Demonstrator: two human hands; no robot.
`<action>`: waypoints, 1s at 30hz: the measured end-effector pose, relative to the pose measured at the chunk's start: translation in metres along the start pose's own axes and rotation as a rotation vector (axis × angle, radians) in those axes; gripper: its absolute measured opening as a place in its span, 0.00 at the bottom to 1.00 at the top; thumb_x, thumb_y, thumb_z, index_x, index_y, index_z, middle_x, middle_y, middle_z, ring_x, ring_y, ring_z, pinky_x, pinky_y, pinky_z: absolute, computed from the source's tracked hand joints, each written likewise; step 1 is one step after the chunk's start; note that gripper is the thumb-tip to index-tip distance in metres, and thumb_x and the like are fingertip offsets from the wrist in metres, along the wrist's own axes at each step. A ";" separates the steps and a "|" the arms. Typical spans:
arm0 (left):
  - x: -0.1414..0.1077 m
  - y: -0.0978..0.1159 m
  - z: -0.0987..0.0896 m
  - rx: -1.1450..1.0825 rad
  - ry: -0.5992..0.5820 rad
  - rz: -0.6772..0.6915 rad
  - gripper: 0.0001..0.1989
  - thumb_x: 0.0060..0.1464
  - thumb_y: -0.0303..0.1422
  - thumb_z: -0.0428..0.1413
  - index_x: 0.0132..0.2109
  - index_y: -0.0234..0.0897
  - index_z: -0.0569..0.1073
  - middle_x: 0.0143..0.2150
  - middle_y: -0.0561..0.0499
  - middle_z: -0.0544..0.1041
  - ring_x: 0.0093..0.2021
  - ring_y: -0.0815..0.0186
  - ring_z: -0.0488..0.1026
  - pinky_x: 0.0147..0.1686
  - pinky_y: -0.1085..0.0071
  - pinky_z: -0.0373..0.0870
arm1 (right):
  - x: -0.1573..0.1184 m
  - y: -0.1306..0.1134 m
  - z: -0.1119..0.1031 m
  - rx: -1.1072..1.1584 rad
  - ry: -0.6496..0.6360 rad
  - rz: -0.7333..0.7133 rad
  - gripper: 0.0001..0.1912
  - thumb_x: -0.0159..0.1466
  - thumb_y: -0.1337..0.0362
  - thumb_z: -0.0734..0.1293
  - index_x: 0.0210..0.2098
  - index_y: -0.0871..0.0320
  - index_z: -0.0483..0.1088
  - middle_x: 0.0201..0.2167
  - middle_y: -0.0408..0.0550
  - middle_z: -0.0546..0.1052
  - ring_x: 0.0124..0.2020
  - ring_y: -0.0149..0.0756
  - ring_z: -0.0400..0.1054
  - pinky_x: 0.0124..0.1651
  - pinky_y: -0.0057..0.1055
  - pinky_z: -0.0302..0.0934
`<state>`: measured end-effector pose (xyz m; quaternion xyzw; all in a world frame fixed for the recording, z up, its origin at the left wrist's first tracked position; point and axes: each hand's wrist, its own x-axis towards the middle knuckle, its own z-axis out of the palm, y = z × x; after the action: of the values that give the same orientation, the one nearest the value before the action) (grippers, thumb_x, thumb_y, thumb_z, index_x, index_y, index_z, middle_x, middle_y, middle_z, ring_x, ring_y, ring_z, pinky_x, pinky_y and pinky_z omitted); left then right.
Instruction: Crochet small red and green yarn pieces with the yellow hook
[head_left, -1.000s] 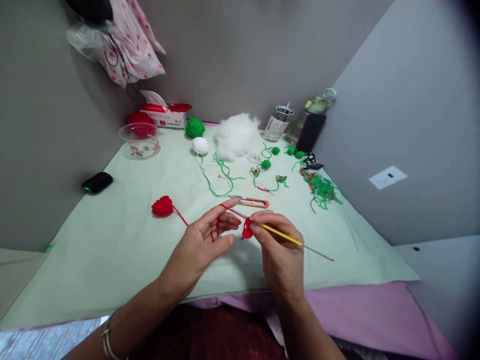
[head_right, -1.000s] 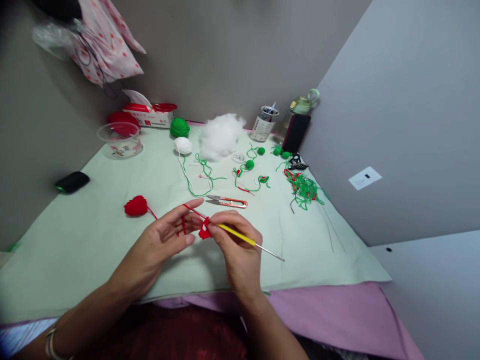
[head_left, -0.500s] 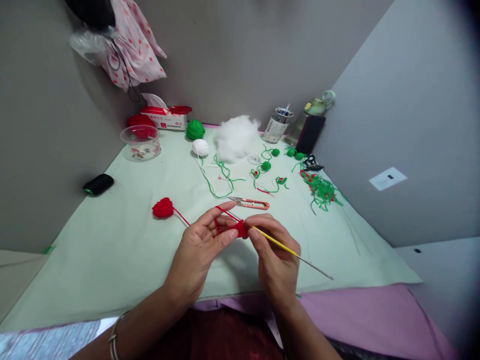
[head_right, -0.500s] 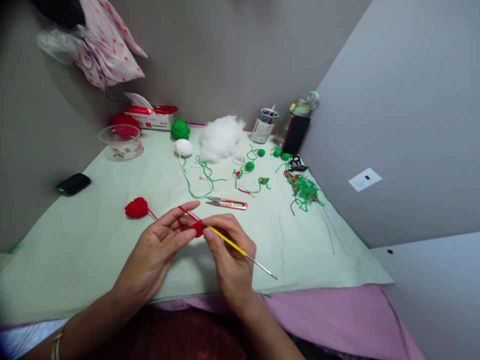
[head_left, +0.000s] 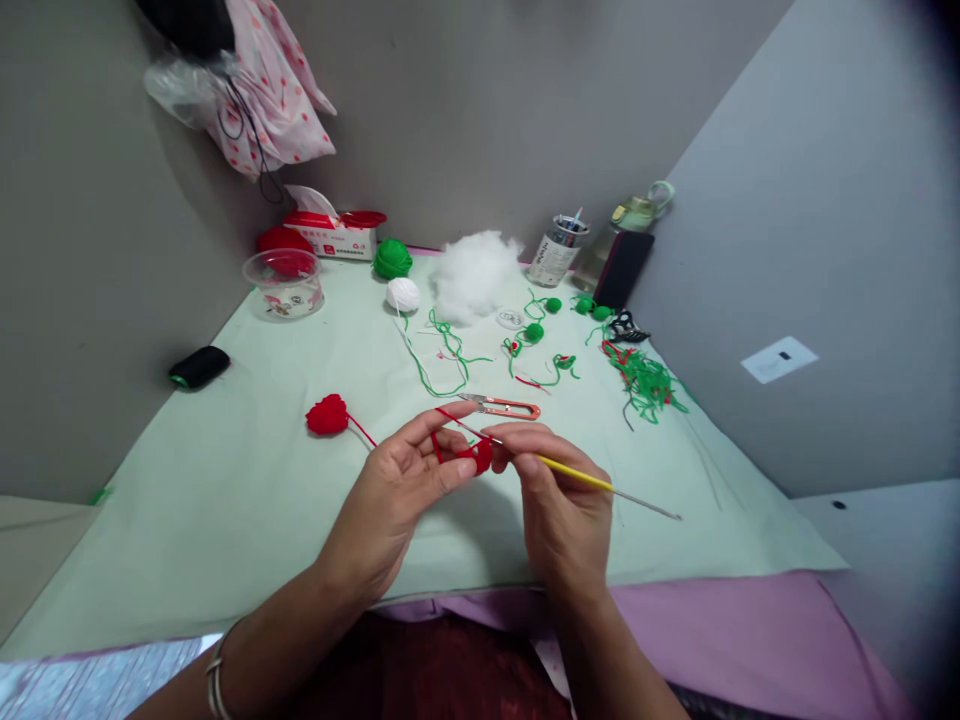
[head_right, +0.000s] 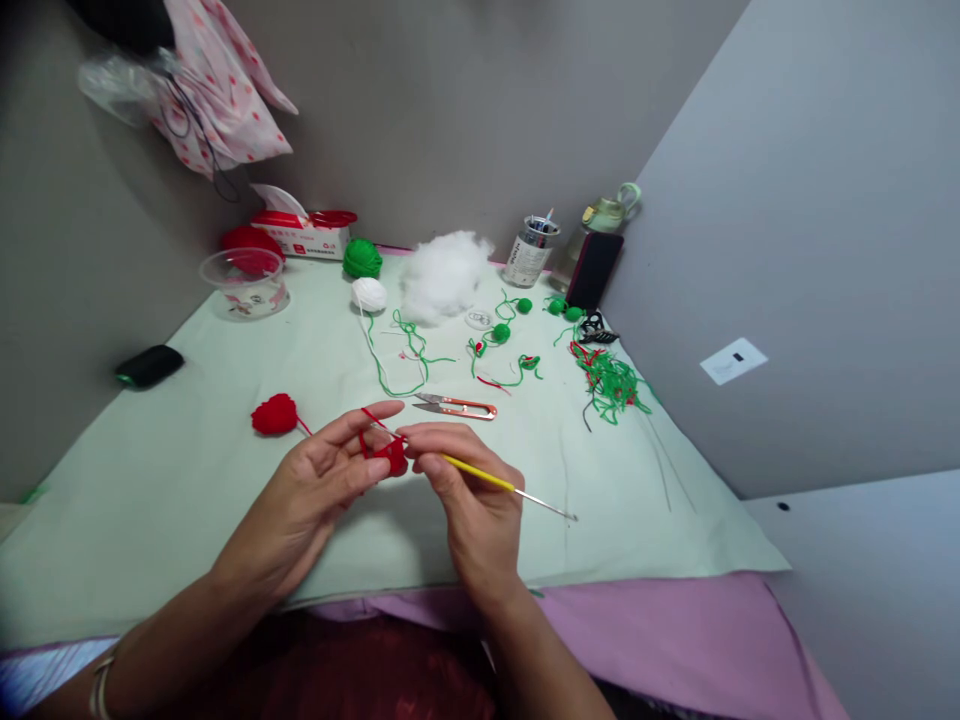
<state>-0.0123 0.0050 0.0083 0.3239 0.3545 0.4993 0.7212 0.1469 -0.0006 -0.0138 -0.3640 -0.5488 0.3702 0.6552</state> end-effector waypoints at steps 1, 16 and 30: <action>0.000 0.001 0.000 -0.006 0.005 -0.004 0.23 0.52 0.33 0.73 0.56 0.44 0.84 0.39 0.52 0.81 0.42 0.65 0.76 0.51 0.67 0.69 | 0.000 0.000 0.000 0.033 0.009 0.023 0.06 0.70 0.62 0.72 0.43 0.48 0.84 0.41 0.48 0.87 0.39 0.38 0.79 0.39 0.35 0.74; -0.001 -0.001 0.000 0.125 0.025 0.131 0.13 0.56 0.33 0.71 0.49 0.49 0.86 0.36 0.55 0.80 0.39 0.68 0.76 0.45 0.73 0.72 | -0.008 -0.011 -0.004 -0.089 -0.026 -0.114 0.11 0.75 0.67 0.65 0.45 0.51 0.80 0.39 0.47 0.83 0.36 0.36 0.77 0.38 0.36 0.74; 0.000 0.003 0.003 0.205 0.067 0.141 0.14 0.54 0.30 0.70 0.49 0.45 0.86 0.32 0.55 0.77 0.35 0.68 0.75 0.40 0.73 0.74 | -0.014 -0.015 -0.008 -0.271 -0.095 -0.192 0.14 0.75 0.71 0.63 0.47 0.51 0.80 0.43 0.46 0.84 0.41 0.38 0.78 0.43 0.38 0.74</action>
<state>-0.0115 0.0052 0.0127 0.4030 0.4039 0.5207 0.6351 0.1547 -0.0204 -0.0084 -0.3770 -0.6563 0.2453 0.6057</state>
